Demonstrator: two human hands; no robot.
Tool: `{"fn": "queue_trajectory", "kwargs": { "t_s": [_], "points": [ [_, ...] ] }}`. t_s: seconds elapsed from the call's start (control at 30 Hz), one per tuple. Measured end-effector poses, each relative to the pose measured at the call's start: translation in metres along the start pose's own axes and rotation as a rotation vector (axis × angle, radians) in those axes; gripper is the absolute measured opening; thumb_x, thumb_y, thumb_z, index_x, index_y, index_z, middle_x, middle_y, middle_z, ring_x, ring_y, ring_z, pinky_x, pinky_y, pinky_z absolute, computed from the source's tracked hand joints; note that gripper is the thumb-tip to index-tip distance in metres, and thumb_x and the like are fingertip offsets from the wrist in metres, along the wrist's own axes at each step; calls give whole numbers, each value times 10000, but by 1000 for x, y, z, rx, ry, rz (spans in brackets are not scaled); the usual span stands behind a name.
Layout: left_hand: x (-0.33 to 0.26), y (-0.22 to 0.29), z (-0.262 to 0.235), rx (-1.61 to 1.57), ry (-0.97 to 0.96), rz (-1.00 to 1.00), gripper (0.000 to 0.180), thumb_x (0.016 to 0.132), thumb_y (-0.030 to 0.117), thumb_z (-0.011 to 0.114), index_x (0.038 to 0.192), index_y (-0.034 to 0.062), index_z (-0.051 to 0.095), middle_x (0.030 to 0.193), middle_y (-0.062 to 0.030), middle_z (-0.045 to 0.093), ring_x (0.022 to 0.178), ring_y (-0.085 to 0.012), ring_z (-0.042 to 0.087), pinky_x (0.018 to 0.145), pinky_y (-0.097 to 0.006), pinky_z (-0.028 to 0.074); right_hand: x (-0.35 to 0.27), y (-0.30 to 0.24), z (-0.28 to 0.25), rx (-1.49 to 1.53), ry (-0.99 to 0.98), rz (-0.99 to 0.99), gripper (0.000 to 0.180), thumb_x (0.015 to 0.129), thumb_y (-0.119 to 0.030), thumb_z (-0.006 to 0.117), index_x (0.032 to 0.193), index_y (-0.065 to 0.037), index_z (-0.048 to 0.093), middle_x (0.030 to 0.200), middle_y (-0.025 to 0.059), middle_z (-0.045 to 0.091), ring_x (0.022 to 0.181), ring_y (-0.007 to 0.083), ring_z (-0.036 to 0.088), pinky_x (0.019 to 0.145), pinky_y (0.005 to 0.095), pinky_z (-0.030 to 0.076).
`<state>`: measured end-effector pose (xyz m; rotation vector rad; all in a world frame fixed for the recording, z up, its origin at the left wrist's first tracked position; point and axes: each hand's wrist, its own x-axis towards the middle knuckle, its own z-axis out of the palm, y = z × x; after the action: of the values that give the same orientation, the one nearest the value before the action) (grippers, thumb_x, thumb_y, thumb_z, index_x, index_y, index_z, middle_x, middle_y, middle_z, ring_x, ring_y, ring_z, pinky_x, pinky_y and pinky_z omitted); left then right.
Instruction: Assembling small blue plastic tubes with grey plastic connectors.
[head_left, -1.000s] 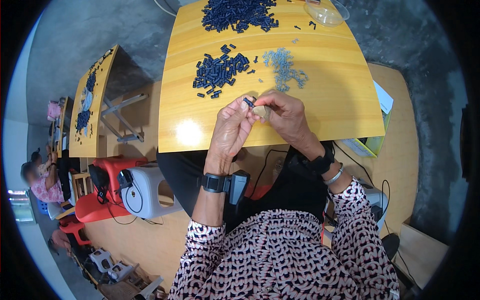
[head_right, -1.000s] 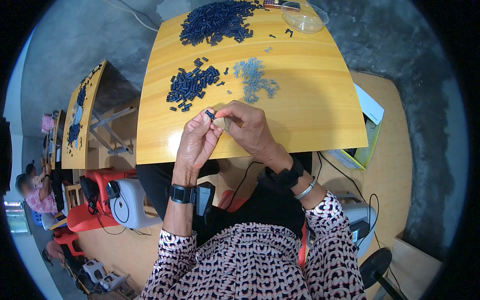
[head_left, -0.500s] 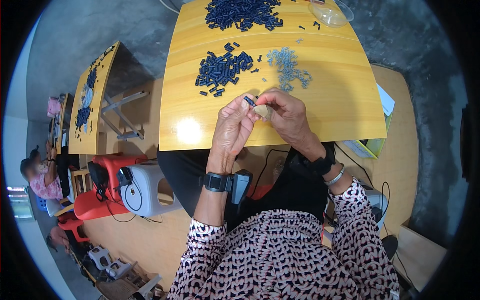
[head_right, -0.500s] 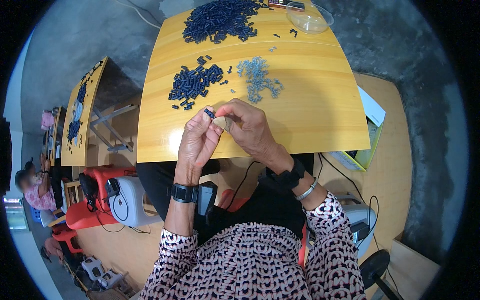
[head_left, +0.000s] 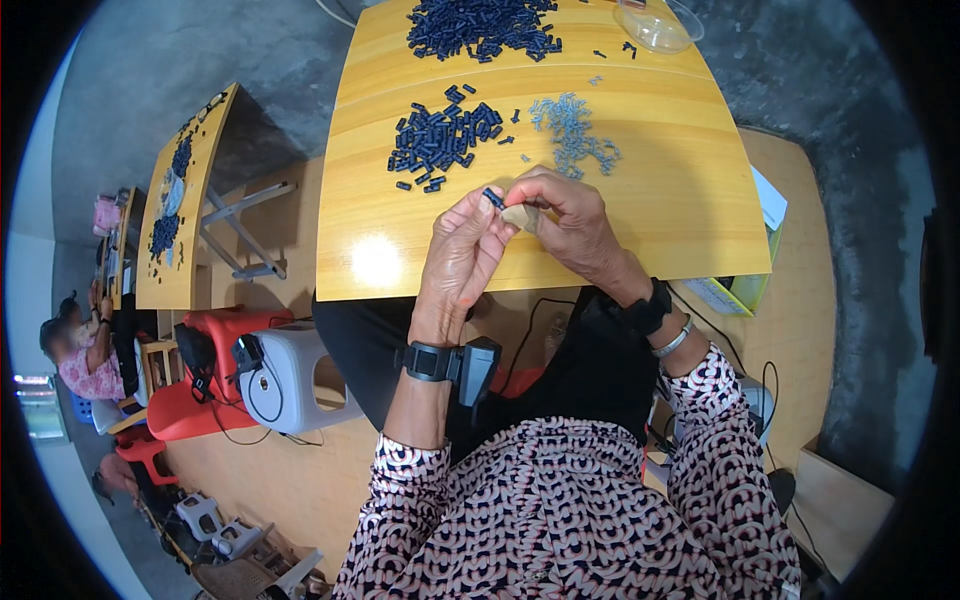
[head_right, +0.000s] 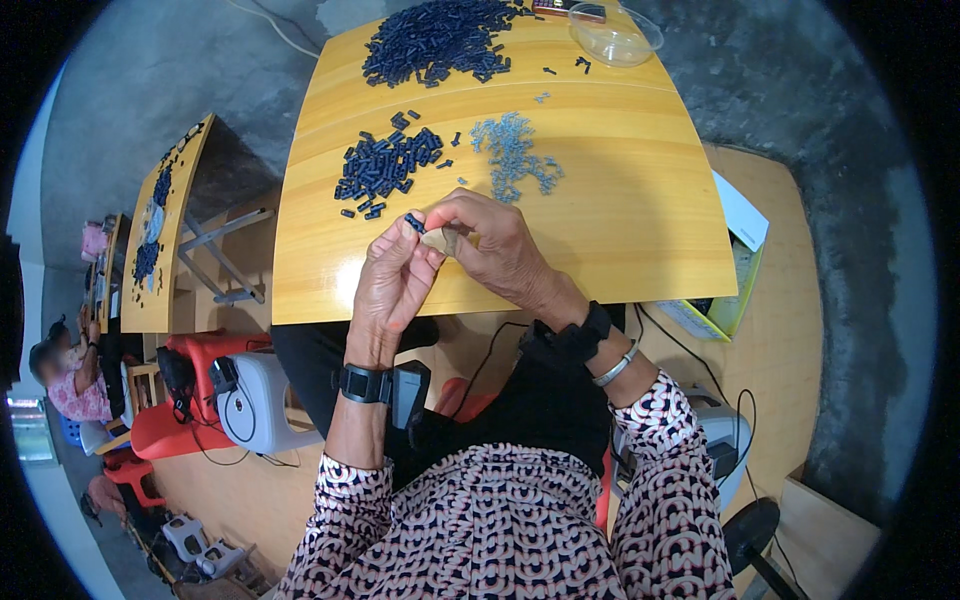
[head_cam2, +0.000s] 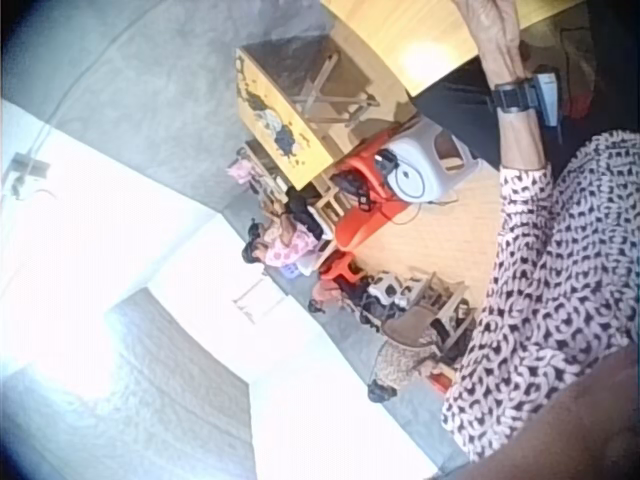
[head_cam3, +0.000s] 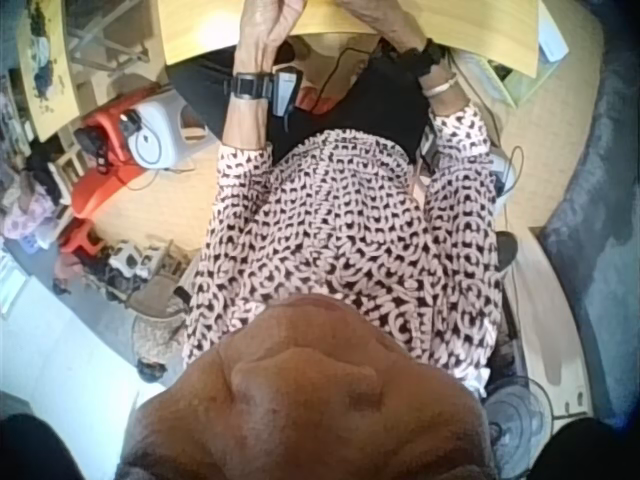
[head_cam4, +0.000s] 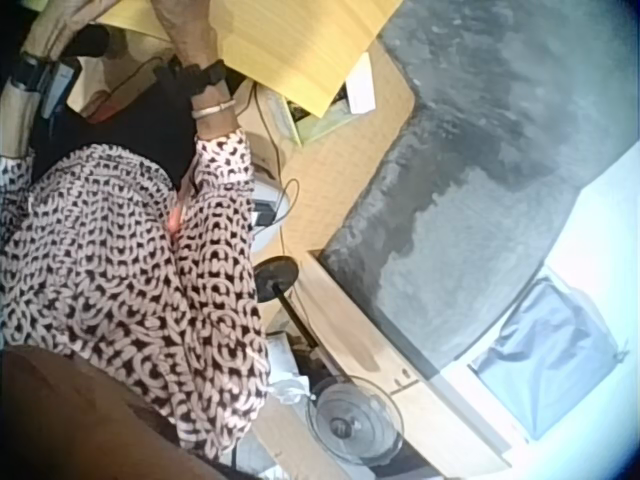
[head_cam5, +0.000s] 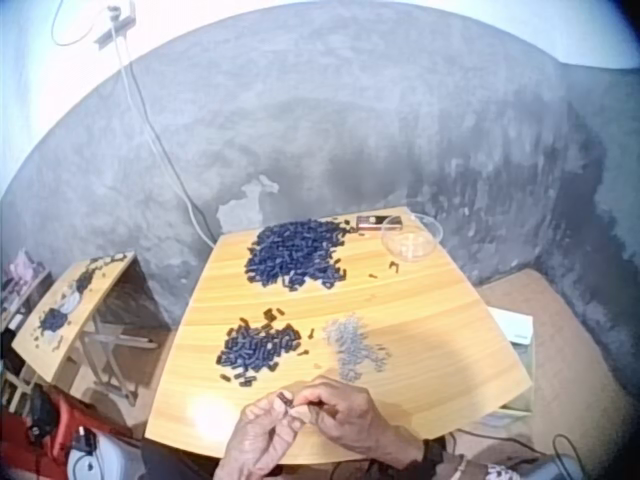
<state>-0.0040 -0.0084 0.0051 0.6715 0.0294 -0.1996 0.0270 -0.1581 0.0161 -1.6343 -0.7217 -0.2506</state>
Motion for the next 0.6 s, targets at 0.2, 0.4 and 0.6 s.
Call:
{"fn": "queue_trajectory", "kwargs": {
  "t_s": [0.2, 0.4, 0.6],
  "points": [
    [-1, 2, 4, -38, -22, -35, 184, 903, 114, 555, 1040, -6, 583, 960, -59, 609, 876, -112, 565, 754, -223, 463, 5, -10, 0, 104, -43, 56, 295, 767, 45, 607, 1056, -2, 563, 861, 79, 548, 727, 190, 560, 647, 279, 461],
    [0, 3, -4, -107, -134, -90, 201, 908, 137, 552, 1050, -3, 573, 979, -67, 604, 879, -121, 567, 756, -232, 471, 9, -7, -6, -32, -167, -126, 376, 775, 62, 569, 1146, 14, 528, 923, 116, 509, 863, 227, 529, 744, 291, 448],
    [1, 3, -10, -81, -144, -148, 255, 871, 145, 609, 1079, 6, 556, 984, -49, 588, 830, -89, 560, 751, -230, 479, 8, -2, -11, -106, -240, -191, 399, 779, 87, 524, 1171, 12, 514, 994, 146, 493, 915, 271, 524, 799, 315, 442]
  ]
}}
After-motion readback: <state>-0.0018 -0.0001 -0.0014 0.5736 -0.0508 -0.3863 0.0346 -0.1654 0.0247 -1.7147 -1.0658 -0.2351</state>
